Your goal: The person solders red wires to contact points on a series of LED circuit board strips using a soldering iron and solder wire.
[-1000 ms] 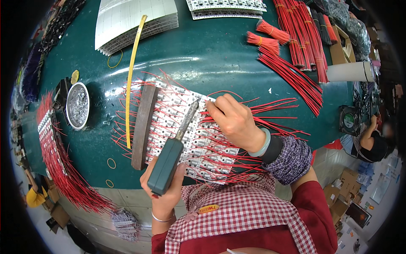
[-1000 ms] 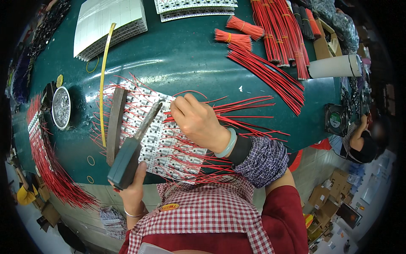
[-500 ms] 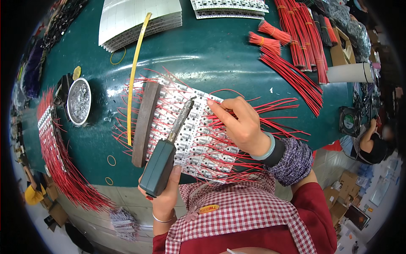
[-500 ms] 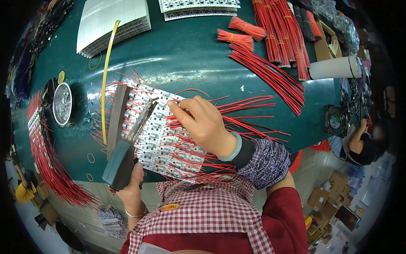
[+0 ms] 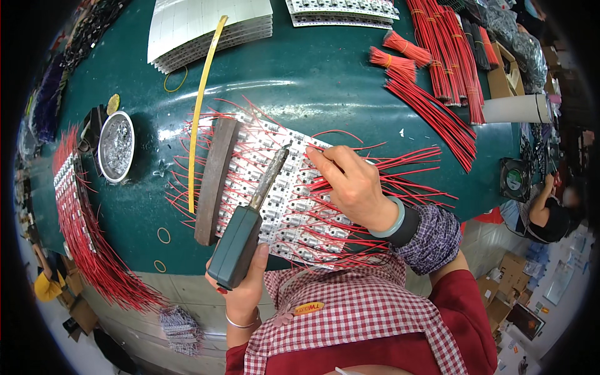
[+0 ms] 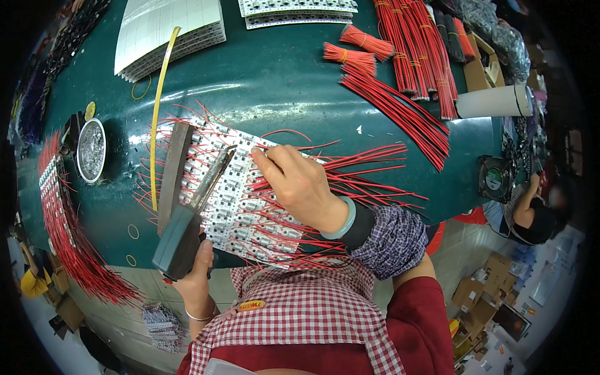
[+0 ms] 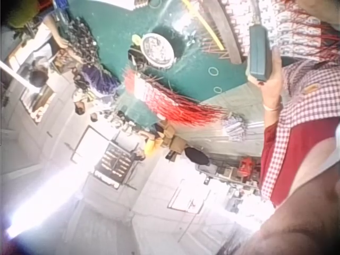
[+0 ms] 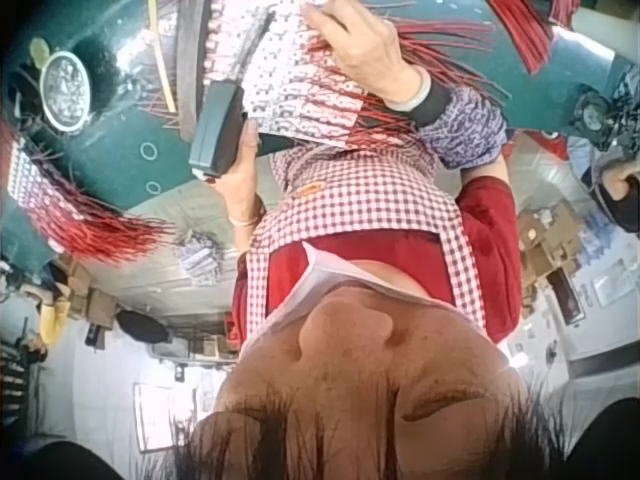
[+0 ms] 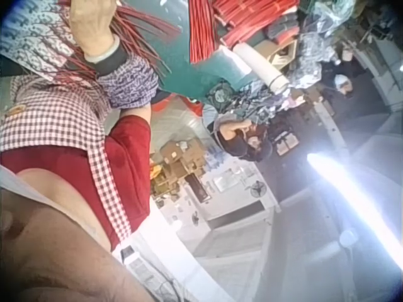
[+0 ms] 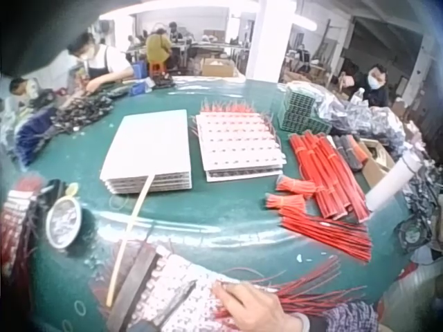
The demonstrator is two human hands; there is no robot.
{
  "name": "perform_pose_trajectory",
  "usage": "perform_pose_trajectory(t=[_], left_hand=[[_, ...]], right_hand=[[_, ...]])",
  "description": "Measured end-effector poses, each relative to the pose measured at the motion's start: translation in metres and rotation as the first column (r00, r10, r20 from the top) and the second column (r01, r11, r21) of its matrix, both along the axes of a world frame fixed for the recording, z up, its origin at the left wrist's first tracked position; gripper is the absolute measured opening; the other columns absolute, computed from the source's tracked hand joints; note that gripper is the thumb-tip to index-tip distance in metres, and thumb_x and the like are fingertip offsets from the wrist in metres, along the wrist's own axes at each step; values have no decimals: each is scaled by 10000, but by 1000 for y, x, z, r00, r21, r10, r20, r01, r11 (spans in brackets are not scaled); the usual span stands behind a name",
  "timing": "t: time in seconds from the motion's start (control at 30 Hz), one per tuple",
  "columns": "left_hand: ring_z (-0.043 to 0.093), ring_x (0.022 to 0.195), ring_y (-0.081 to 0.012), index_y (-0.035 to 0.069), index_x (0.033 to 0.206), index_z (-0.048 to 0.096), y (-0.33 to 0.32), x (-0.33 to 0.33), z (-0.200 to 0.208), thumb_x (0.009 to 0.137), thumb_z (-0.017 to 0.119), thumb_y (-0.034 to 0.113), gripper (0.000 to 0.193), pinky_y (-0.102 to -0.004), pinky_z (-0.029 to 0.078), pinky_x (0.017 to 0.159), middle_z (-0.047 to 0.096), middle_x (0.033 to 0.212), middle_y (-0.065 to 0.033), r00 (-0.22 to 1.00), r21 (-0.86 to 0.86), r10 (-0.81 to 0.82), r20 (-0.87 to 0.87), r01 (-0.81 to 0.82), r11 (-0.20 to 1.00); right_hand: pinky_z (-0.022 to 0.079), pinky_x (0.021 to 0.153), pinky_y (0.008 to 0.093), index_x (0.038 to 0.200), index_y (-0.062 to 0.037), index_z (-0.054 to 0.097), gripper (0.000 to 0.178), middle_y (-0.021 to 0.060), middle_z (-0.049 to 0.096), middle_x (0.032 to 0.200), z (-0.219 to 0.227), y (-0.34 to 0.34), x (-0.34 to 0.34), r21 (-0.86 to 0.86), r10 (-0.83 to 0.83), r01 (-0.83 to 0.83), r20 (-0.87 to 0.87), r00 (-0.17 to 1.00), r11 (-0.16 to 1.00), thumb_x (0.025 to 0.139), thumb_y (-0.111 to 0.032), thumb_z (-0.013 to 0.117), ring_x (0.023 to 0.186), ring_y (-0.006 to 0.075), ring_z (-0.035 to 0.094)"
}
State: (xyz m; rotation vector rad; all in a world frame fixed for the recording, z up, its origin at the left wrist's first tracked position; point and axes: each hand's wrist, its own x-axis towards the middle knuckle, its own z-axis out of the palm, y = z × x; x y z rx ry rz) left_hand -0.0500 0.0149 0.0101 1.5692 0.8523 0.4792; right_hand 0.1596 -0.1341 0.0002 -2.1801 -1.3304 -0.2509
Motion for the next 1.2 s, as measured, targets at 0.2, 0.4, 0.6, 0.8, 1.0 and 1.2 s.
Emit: perform_pose_trajectory(t=[0.2, 0.4, 0.6, 0.8, 1.0, 1.2], left_hand=[[658, 727, -155, -66, 1026, 721, 0, 3, 4, 787, 851, 47, 294, -295, 533, 682, 731, 883, -101, 1000, -35, -20, 20, 20, 999], [658, 739, -148, -77, 1048, 711, 0, 5, 4, 793, 836, 19, 300, -284, 532, 684, 731, 900, -101, 998, -41, -37, 46, 39, 998], [646, 740, -137, -86, 1075, 703, 0, 10, 8, 797, 822, 5, 316, -272, 523, 678, 721, 895, -95, 993, -6, -64, 96, 65, 998], [663, 861, -160, -74, 1150, 685, 5, 7, 7, 794, 817, -8, 385, -290, 524, 783, 720, 1009, -122, 984, 44, -157, 88, 154, 987], [623, 711, -135, -89, 1006, 694, 5, 13, 9, 797, 801, -23, 244, -269, 495, 630, 694, 882, -105, 977, 120, -184, 107, 171, 978], [633, 724, -137, -92, 1004, 689, 4, 13, 7, 789, 798, -33, 249, -269, 496, 637, 692, 886, -109, 976, 126, -190, 103, 176, 976]], right_hand=[[536, 609, 337, 1168, 16, 677, 464, 104, 592, 917, -1, 0, 0, 5, 11, -11, -10, 1000, 1000, 705, 51, 659, 780, 238, 639], [509, 574, 357, 1068, 19, 659, 402, 107, 595, 895, 1, 2, 1, 28, -5, 4, 21, 1000, 1000, 670, 64, 636, 768, 257, 620], [513, 572, 372, 1034, 16, 671, 451, 106, 616, 869, -4, 1, 0, 2, 10, -10, 15, 1000, 1000, 595, 109, 629, 748, 266, 624], [509, 571, 358, 1023, 10, 676, 401, 85, 609, 851, -1, 4, 0, -8, 33, -32, 51, 998, 999, 628, 79, 659, 733, 251, 617], [511, 620, 344, 1056, 21, 656, 350, 90, 552, 870, 1, 7, -2, -68, 40, -37, 54, 998, 997, 706, 21, 644, 786, 242, 596], [508, 637, 372, 1079, 29, 658, 407, 111, 547, 876, 2, 9, -4, -59, 31, -30, 10, 999, 998, 675, 74, 656, 772, 268, 593]])
